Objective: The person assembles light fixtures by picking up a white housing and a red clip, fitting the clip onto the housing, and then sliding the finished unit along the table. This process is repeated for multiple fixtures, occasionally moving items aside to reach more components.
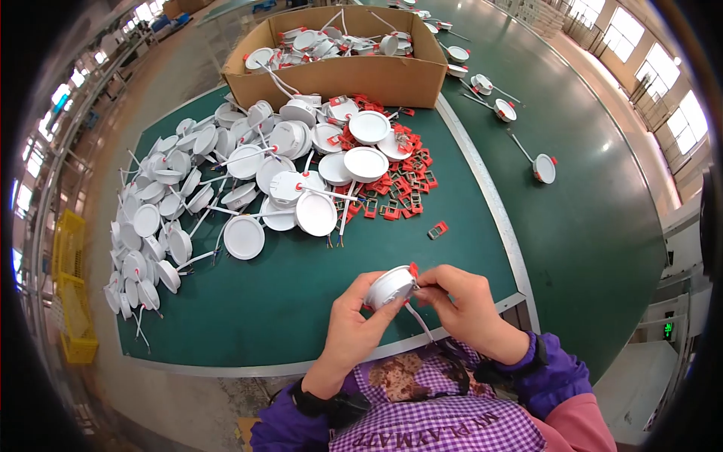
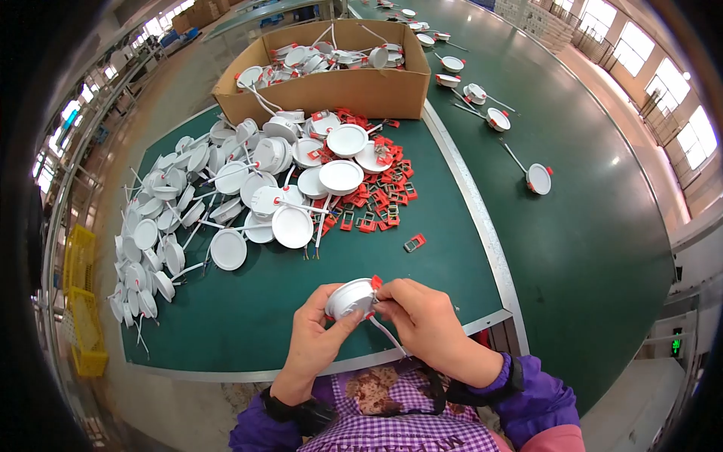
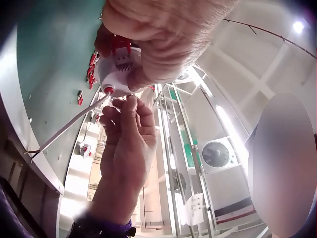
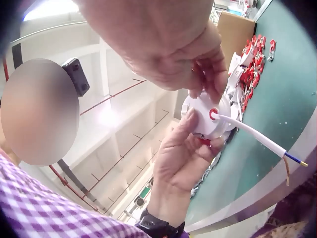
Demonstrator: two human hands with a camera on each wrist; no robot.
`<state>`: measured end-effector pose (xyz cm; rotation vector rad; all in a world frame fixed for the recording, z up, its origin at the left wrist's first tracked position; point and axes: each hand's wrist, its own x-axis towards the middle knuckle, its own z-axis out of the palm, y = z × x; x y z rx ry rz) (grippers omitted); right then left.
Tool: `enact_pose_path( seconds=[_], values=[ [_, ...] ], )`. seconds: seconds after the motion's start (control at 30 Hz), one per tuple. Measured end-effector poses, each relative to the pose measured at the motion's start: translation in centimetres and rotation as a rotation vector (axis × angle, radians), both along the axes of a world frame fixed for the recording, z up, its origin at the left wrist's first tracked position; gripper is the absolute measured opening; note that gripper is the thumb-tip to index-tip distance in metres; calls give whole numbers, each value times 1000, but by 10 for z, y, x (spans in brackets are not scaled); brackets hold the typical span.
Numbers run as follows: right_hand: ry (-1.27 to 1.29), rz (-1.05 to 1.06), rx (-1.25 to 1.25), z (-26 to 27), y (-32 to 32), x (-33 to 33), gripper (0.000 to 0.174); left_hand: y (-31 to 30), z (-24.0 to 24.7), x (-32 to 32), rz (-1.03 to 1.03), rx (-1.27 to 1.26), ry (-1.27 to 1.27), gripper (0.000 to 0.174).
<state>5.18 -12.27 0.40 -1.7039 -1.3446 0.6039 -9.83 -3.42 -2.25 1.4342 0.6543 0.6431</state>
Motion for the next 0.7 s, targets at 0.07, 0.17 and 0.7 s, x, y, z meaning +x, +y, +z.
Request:
enact_pose_path(
  seconds=[0.07, 0.17, 0.7],
  values=[
    [-62, -5, 29, 4, 0, -3, 14, 0, -2, 2, 2, 3, -7, 26],
    [-183, -13, 91, 2, 0, 0, 15, 2, -7, 4, -47, -82, -42, 28],
    [587, -26, -234, 22, -18, 26, 34, -12, 3, 11, -196, -159, -42, 32]
  ],
)
